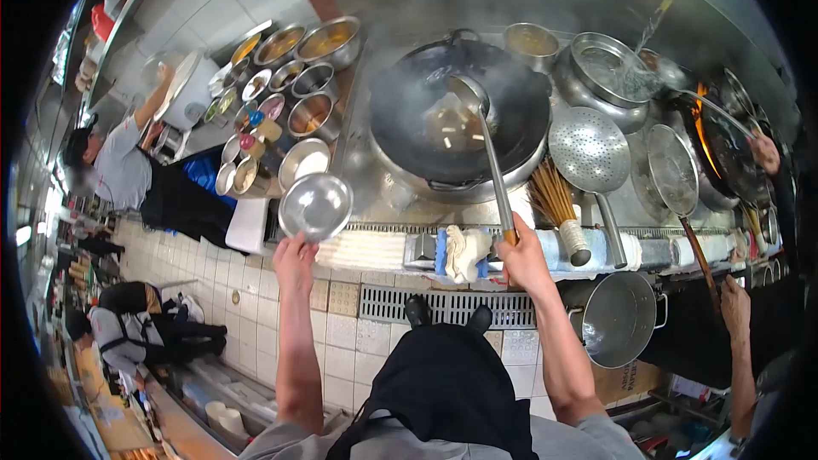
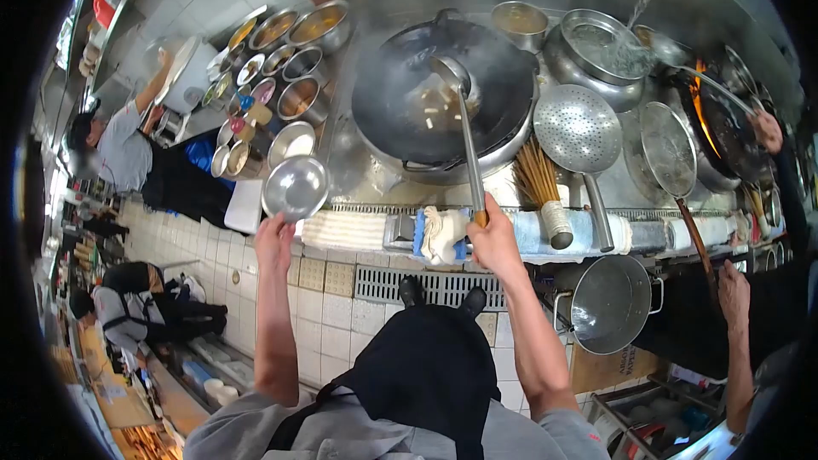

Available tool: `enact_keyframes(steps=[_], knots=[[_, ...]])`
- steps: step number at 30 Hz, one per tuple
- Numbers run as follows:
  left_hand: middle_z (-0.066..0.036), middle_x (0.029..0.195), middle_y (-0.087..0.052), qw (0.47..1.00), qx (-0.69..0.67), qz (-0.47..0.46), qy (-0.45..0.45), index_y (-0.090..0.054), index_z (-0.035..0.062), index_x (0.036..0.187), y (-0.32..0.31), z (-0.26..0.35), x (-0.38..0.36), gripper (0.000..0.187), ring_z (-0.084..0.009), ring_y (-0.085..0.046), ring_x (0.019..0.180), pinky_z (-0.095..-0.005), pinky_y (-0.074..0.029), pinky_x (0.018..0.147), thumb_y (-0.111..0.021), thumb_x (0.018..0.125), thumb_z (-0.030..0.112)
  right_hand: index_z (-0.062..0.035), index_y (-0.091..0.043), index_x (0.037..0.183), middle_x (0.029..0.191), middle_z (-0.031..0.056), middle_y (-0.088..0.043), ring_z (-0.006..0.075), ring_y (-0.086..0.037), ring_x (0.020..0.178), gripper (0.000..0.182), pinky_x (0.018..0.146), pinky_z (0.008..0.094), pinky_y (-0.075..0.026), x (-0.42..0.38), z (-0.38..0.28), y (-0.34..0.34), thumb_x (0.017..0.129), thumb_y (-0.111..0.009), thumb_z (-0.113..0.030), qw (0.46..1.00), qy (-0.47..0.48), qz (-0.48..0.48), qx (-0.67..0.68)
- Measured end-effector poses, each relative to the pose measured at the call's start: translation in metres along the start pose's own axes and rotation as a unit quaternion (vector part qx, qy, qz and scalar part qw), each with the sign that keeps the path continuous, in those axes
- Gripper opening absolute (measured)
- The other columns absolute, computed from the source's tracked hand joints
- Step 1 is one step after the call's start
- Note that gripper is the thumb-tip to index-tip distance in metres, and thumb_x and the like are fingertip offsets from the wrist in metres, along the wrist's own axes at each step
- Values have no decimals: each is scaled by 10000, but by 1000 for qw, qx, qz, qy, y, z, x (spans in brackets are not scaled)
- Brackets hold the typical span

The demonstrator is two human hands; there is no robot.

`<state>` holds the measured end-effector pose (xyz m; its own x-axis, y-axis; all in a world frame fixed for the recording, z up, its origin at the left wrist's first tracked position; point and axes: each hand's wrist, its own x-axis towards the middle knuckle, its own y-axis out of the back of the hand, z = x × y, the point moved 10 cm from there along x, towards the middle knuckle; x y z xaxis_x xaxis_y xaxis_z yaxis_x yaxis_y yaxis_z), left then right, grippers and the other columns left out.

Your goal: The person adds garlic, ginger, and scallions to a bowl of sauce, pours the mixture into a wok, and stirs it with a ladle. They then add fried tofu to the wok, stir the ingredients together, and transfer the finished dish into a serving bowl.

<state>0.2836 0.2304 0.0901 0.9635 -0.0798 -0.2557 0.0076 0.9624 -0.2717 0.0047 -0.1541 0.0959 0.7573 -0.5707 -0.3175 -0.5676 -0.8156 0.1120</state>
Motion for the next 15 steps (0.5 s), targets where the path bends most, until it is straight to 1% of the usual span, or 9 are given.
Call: enact_keyframes(steps=[1,3,4,8,9,10,11,13,15], knots=[[-70,845,-597,999,8,38,4,-554,9,882,34,-2,-17,62,-148,-595,744,-304,-554,709,-604,914,26,-57,-374,1448,590,-6,-492,95,-430,371,615,321,265,-322,0,0,-4,857,-542,-39,999,-30,-8,36],[-65,840,-598,997,-9,81,9,-556,16,882,95,-5,-46,62,-148,-600,741,-294,-550,703,-605,915,33,-42,-355,1457,585,-10,-485,91,-433,378,631,316,260,-299,-6,-11,-5,858,-553,-36,995,-57,-46,68],[-61,836,-599,993,-25,110,13,-558,22,883,125,-8,-62,61,-149,-605,738,-284,-547,698,-607,916,39,-27,-342,1464,584,-13,-485,87,-432,380,645,314,256,-292,-8,-11,-6,860,-566,-37,996,-31,-58,54],[-43,849,-620,975,-132,178,-3,-578,32,920,245,-23,-115,39,-141,-619,758,-239,-531,700,-612,911,50,-19,-354,1459,572,-13,-484,81,-422,371,637,319,237,-300,-23,-7,-18,859,-568,-34,998,-52,-22,13],[-43,849,-620,970,-141,197,-9,-578,32,920,271,-27,-128,39,-141,-619,758,-239,-531,700,-612,911,50,-19,-381,1442,569,-13,-483,79,-420,374,614,326,229,-307,-18,-5,-23,860,-573,-40,997,-46,-42,51],[-38,857,-626,951,-180,252,-8,-585,31,939,303,-33,-146,46,-138,-618,769,-235,-529,705,-613,911,54,-9,-354,1454,659,9,-542,75,-443,389,628,320,239,-349,-9,6,-23,864,-567,-43,998,-27,-56,30],[-34,865,-631,925,-220,310,-11,-592,30,958,337,-39,-170,59,-134,-618,780,-232,-527,710,-614,910,58,-21,-372,1447,659,2,-532,74,-438,394,628,329,234,-348,-12,5,-21,859,-587,-65,998,-20,-26,-49],[-36,884,-643,939,-163,277,-120,-628,48,962,396,-36,-205,66,-134,-607,817,-277,-522,733,-619,899,66,-35,-384,1441,628,-19,-483,66,-429,421,619,345,233,-336,-2,26,-13,867,-612,-89,999,15,4,-30],[-56,834,-624,863,-234,433,-118,-609,59,884,453,-43,-266,30,-157,-609,800,-282,-502,710,-628,862,56,-50,-441,1388,677,-27,-505,48,-439,472,533,361,218,-331,12,43,-8,882,-607,-65,997,14,-18,72]])
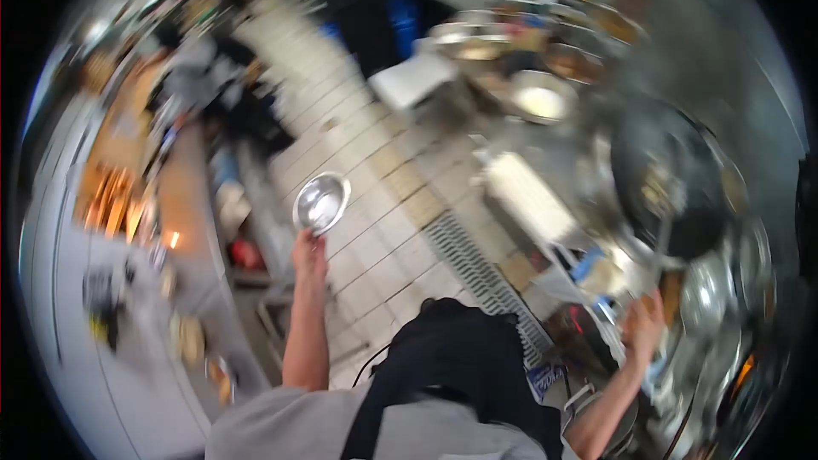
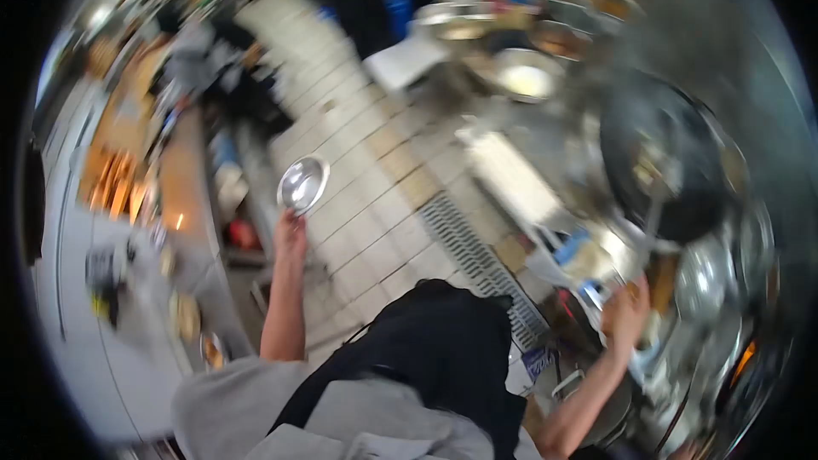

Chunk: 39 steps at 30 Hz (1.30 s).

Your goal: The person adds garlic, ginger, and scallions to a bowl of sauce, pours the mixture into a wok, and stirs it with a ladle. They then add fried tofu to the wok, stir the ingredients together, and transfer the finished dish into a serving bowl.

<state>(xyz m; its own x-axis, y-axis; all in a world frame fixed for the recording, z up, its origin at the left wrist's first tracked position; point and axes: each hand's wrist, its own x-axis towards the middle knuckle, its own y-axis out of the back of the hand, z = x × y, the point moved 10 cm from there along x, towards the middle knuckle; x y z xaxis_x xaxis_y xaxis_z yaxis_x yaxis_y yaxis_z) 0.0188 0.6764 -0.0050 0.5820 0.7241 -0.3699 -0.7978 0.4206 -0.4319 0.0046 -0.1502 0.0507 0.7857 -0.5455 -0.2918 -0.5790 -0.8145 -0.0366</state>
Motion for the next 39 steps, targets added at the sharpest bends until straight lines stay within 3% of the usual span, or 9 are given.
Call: enact_keyframes(steps=[9,11,12,14,17,20,31,38,39], knots=[[-84,864,-602,951,-118,222,-177,-575,6,927,291,156,40,85,-187,-594,750,-279,-537,621,-581,842,6,-72,-412,1424,760,-4,-552,57,-501,539,545,375,198,-351,-2,-44,-23,908,-588,-98,989,-55,-55,-125],[-62,915,-613,889,229,164,-362,-597,53,1013,372,203,67,162,-176,-580,760,-284,-483,703,-561,861,95,-65,-552,1119,641,-40,-443,28,-320,420,203,330,190,-260,-17,-52,-31,918,-573,-70,999,-32,-1,-14],[-52,962,-638,948,-5,222,-228,-620,57,1074,387,200,56,222,-183,-613,816,-310,-499,717,-567,869,124,-78,-546,1000,642,-52,-435,19,-315,434,86,344,191,-248,-18,-58,-39,920,-562,-51,993,-29,-36,-109],[-67,971,-647,959,142,208,-131,-621,62,1090,332,177,79,232,-190,-620,793,-311,-497,689,-552,883,143,-73,-556,1152,676,-34,-494,35,-422,481,244,360,189,-304,-21,-58,-38,908,-566,-79,988,-40,-35,-142],[-110,996,-675,802,534,262,-53,-623,77,1138,407,215,38,272,-211,-641,723,-316,-490,602,-507,925,200,-70,-546,1054,634,-3,-476,59,-350,385,150,313,216,-241,-25,-57,-39,904,-546,-75,995,-98,4,9],[-153,1022,-703,490,807,326,-57,-625,93,1186,426,269,14,319,-232,-661,652,-320,-483,516,-462,967,257,-68,-528,989,647,10,-517,76,-457,416,133,319,229,-301,-23,-70,-50,865,-574,-75,987,-39,19,-152],[-148,1027,-698,919,311,240,-33,-554,42,1171,371,194,103,300,-189,-652,695,-251,-455,500,-456,965,236,0,-543,1216,653,13,-511,100,-446,400,390,368,254,-355,-9,-57,-37,835,-602,-59,988,-9,17,-153],[-157,1003,-688,993,-10,41,107,-467,-21,1194,222,57,137,322,-179,-650,779,-215,-476,528,-458,956,197,32,-470,1320,648,7,-501,93,-439,402,500,364,251,-337,0,-55,-17,836,-584,-23,993,-2,17,-115],[-172,1080,-639,995,10,56,88,-476,-21,1187,192,39,136,303,-227,-641,883,-290,-505,723,-442,960,177,13,-489,1317,621,3,-497,91,-441,403,490,353,252,-320,-9,-62,-13,836,-580,-23,997,-67,9,-41]])
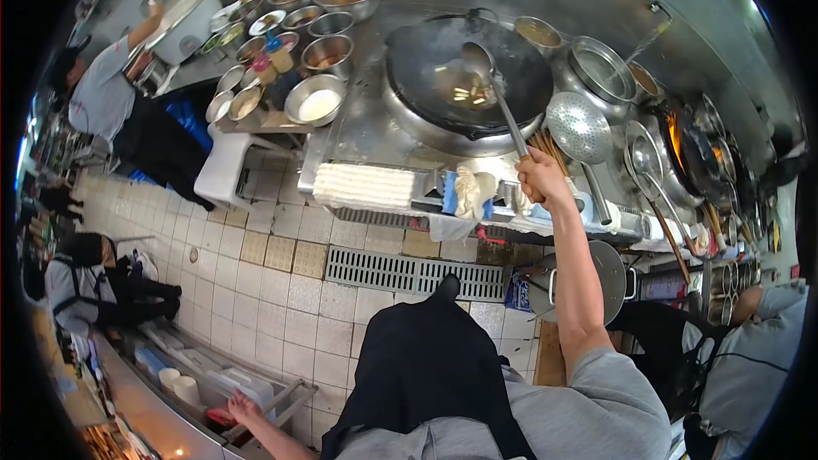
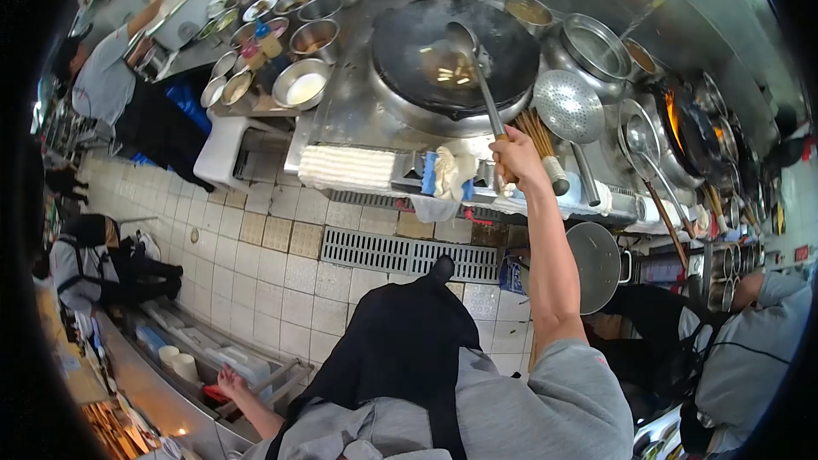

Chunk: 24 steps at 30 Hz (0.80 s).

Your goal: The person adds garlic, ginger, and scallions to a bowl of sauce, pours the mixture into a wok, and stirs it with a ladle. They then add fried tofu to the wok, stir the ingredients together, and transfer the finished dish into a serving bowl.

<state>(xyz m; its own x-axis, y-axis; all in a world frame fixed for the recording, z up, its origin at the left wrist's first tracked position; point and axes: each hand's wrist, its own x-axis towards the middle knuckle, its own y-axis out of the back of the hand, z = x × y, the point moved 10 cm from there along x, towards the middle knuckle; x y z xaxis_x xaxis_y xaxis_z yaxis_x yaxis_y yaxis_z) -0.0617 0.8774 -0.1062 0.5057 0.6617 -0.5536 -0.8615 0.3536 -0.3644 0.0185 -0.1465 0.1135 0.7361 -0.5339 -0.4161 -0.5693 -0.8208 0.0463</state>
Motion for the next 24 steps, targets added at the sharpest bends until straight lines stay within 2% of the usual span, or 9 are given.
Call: enact_keyframes(steps=[1,7,8,9,10,15,20,23,24], knots=[[-186,1157,-591,999,17,17,-21,-484,-20,1181,-30,-24,-9,288,-276,-631,988,-366,-534,917,-427,963,158,13,-489,1317,621,3,-497,91,-441,403,490,353,252,-320,-4,2,9,836,-580,-23,1000,-1,9,7],[-211,1027,-622,947,306,-64,73,-469,-48,1320,-147,-192,-69,426,-353,-646,963,-384,-584,833,-525,932,120,-27,-309,1466,637,27,-521,95,-476,445,647,406,273,-390,-128,75,69,870,-556,-71,969,130,204,-56],[-200,972,-637,749,625,-212,-57,-526,-59,1254,-188,-209,-111,385,-336,-652,954,-379,-581,821,-543,921,131,-43,-405,1387,648,34,-511,107,-494,481,534,452,291,-404,-154,102,82,870,-537,-59,952,165,241,-97],[-189,916,-652,415,826,-334,-185,-582,-70,1189,-226,-243,-172,353,-318,-658,944,-373,-579,809,-561,909,142,-49,-488,1249,641,31,-488,115,-506,524,379,489,300,-409,-186,135,86,871,-521,-54,958,106,266,-31],[-189,916,-652,387,829,-358,-187,-582,-70,1189,-232,-261,-159,353,-318,-658,944,-373,-579,809,-561,909,142,-29,-511,1114,631,21,-472,109,-495,518,237,482,297,-402,-220,176,95,881,-535,-58,941,75,327,-40],[-144,808,-640,306,787,-523,-116,-630,-16,1039,-213,-421,-173,218,-273,-661,788,-368,-577,689,-597,891,140,-10,-482,1065,596,15,-471,93,-469,453,186,432,271,-374,-344,275,69,904,-562,-57,871,-61,484,61],[-108,721,-631,283,747,-599,-61,-668,27,920,-246,-412,-146,127,-237,-664,663,-364,-576,593,-625,877,138,-63,-429,1005,486,14,-424,152,-451,307,153,263,306,-335,-336,326,111,915,-550,-92,844,-153,487,164],[-90,795,-635,317,752,-578,19,-622,37,1032,-324,-440,-194,189,-192,-660,679,-306,-557,532,-646,881,148,-43,-443,1030,519,25,-455,139,-451,323,183,268,298,-335,-319,342,135,889,-558,-67,843,-204,458,195],[-98,831,-636,448,761,-465,68,-601,30,1076,-342,-428,-200,227,-189,-653,663,-306,-556,535,-641,884,145,-43,-443,1030,519,25,-455,139,-451,323,183,268,298,-335,-313,344,143,889,-558,-67,841,-208,458,200]])
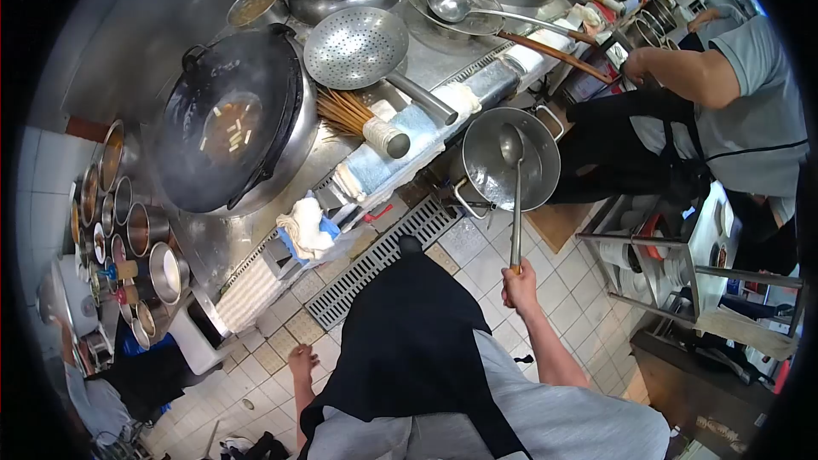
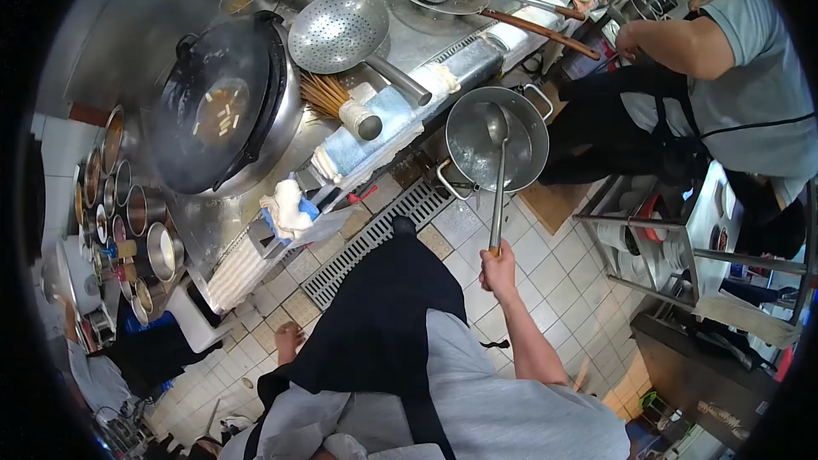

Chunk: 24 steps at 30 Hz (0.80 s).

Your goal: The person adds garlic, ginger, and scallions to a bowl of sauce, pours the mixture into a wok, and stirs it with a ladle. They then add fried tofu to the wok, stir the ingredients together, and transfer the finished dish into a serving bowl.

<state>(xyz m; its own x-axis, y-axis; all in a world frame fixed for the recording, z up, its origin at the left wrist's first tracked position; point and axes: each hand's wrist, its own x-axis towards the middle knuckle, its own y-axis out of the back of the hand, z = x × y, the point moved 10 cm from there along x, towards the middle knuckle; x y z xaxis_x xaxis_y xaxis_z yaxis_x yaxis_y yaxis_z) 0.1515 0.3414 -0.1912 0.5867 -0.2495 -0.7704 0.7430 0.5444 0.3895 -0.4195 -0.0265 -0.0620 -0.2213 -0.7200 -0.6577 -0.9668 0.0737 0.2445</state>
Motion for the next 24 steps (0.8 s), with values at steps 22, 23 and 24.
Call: enact_keyframes(steps=[22,23,24], knots=[[-126,802,-655,984,139,-109,-8,-638,-38,1055,4,38,67,249,-219,-671,623,-326,-563,498,-638,859,115,-49,-393,1376,544,1,-382,101,-371,318,481,286,271,-326,-174,-75,-24,913,-522,-65,924,-19,-164,346],[-126,802,-655,987,128,-101,-11,-638,-38,1055,9,34,77,249,-219,-671,623,-326,-563,498,-638,859,115,-49,-393,1376,544,1,-382,101,-371,318,481,286,271,-326,-179,-83,-29,913,-522,-65,923,-16,-177,341],[-132,806,-655,991,101,-86,-19,-637,-38,1060,12,45,79,253,-218,-671,622,-326,-565,497,-619,873,132,-50,-394,1377,543,4,-383,103,-370,315,486,283,272,-325,-182,-92,-36,910,-528,-66,918,-12,-200,342]])
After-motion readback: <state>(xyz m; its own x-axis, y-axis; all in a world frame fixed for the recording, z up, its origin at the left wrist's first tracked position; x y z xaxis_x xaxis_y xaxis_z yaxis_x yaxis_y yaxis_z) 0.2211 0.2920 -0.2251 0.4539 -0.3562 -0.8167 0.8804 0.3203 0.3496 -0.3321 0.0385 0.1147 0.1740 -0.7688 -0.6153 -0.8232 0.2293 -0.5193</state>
